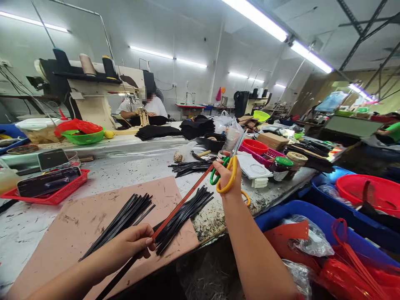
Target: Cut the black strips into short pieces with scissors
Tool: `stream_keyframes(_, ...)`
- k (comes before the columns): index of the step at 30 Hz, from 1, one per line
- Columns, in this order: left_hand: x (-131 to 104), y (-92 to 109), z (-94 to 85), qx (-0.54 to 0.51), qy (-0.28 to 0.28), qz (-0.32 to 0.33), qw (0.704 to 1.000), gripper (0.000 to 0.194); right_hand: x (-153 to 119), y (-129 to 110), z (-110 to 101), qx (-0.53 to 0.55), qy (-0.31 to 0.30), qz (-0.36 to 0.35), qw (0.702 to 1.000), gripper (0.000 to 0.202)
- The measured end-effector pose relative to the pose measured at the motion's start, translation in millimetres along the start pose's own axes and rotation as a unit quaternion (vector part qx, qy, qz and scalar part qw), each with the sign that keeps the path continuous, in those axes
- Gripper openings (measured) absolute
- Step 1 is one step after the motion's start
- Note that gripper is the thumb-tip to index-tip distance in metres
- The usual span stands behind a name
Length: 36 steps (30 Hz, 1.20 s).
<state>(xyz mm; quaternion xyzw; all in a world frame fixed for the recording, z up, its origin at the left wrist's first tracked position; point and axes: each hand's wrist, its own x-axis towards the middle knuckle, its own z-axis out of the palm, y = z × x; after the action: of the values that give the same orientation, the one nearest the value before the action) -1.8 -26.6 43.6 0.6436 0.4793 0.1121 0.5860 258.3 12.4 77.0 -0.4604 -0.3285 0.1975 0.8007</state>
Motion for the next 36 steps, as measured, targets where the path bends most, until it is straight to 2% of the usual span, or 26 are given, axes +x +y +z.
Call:
stream_keyframes(4, 9.1, -2.3, 0.6, 0.066, 0.027, 0.013, 0.997, 0.02, 6.0, 15.9, -7.5, -0.033, -0.001, 0.018, 0.999, 0.045)
stream_keyframes(9, 20.0, -8.7, 3.2, 0.012, 0.003, -0.026, 1.0, 0.021, 13.0, 29.5, -23.5, -0.106, -0.018, 0.041, 0.993, 0.054)
stream_keyframes(12, 24.1, -12.6, 3.4, -0.025, -0.011, -0.048, 0.998, 0.021, -8.6, 29.2, -39.7, -0.144, -0.065, 0.071, 0.985, 0.054)
stream_keyframes(14, 25.2, -14.4, 2.7, -0.049, -0.02, -0.059, 0.997, 0.022, -39.6, 24.5, -53.7, -0.161, -0.154, 0.111, 0.969, 0.05)
stream_keyframes(15, 25.4, -14.9, 2.3, -0.06, -0.023, -0.062, 0.996, 0.022, -58.4, 21.6, -61.3, -0.169, -0.22, 0.138, 0.951, 0.048)
stream_keyframes(17, 25.2, -14.9, 1.9, -0.078, -0.024, -0.066, 0.994, 0.022, -97.2, 16.3, -75.8, -0.207, -0.453, 0.153, 0.854, 0.041)
stream_keyframes(18, 25.1, -14.4, 2.0, -0.085, -0.023, -0.067, 0.994, 0.022, -115.0, 14.7, -81.8, -0.235, -0.522, 0.139, 0.808, 0.04)
stream_keyframes(19, 25.2, -13.7, 2.2, -0.091, -0.023, -0.069, 0.993, 0.023, -130.7, 14.0, -86.5, -0.26, -0.579, 0.129, 0.762, 0.04)
stream_keyframes(20, 25.4, -12.9, 2.6, -0.095, -0.023, -0.07, 0.993, 0.024, -143.7, 14.1, -89.8, -0.284, -0.612, 0.119, 0.728, 0.041)
stream_keyframes(22, 26.2, -11.2, 3.8, -0.1, -0.024, -0.074, 0.992, 0.025, -161.3, 16.3, -91.9, -0.316, -0.64, 0.115, 0.691, 0.046)
stream_keyframes(24, 27.2, -9.9, 5.2, -0.1, -0.026, -0.077, 0.992, 0.026, -169.4, 19.0, -89.6, -0.328, -0.638, 0.12, 0.686, 0.048)
stream_keyframes(28, 27.8, -7.8, 7.3, -0.1, -0.027, -0.077, 0.992, 0.027, -172.0, 20.6, -81.4, -0.313, -0.619, 0.134, 0.708, 0.046)
stream_keyframes(36, 26.3, -7.0, 8.3, -0.099, -0.025, -0.074, 0.992, 0.027, -173.4, 20.3, -78.6, -0.31, -0.608, 0.127, 0.72, 0.039)
